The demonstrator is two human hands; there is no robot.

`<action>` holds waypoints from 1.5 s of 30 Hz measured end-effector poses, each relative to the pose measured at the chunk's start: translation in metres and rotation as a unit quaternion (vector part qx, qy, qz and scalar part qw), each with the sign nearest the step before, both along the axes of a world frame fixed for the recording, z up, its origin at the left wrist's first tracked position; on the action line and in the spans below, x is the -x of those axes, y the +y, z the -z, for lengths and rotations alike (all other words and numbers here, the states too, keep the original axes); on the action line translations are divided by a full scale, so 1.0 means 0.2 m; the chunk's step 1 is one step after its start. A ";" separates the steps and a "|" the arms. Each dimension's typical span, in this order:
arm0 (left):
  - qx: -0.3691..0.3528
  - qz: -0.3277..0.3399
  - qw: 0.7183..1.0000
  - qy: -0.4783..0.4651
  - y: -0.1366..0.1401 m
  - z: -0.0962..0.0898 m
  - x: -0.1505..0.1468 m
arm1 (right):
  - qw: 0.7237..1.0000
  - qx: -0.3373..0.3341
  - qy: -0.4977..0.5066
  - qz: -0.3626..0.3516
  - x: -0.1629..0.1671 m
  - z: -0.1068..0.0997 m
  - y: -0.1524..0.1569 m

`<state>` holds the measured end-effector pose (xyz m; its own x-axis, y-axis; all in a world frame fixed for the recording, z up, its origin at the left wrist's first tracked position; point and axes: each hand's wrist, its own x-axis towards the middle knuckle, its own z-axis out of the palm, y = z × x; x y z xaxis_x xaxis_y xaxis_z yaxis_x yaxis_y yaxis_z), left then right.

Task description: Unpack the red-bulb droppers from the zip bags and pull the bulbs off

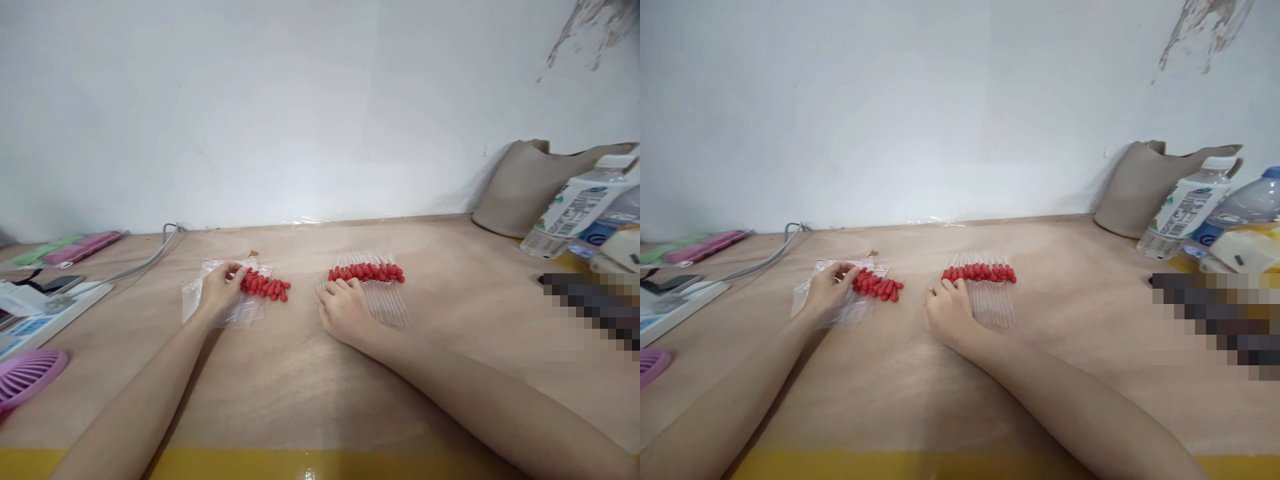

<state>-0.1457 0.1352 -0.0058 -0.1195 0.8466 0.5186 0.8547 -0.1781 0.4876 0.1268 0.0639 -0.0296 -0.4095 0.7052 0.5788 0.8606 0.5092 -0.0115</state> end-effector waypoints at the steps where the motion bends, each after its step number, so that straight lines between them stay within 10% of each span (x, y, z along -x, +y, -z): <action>1: -0.009 -0.003 1.000 0.006 -0.01 0.00 -0.01 | 1.000 0.003 -0.001 -0.002 0.00 0.00 0.00; 6: -0.143 0.044 0.987 0.062 -0.15 -0.02 -0.20 | 1.000 0.017 -0.002 -0.010 0.02 0.00 -0.02; 10: -0.018 0.251 0.963 0.094 -0.35 0.02 -0.44 | 0.999 0.032 0.004 -0.006 0.03 -0.01 -0.03; 20: 0.135 0.386 0.909 0.081 -0.40 0.08 -0.51 | 0.994 0.092 0.054 -0.022 0.03 -0.04 -0.05; 31: 0.155 0.339 0.919 0.132 -0.35 0.08 -0.52 | 0.983 0.087 0.112 0.121 -0.19 -0.15 0.15; 45: 0.133 0.364 0.913 0.130 -0.35 0.09 -0.50 | 0.991 0.057 0.018 0.118 -0.14 -0.10 0.25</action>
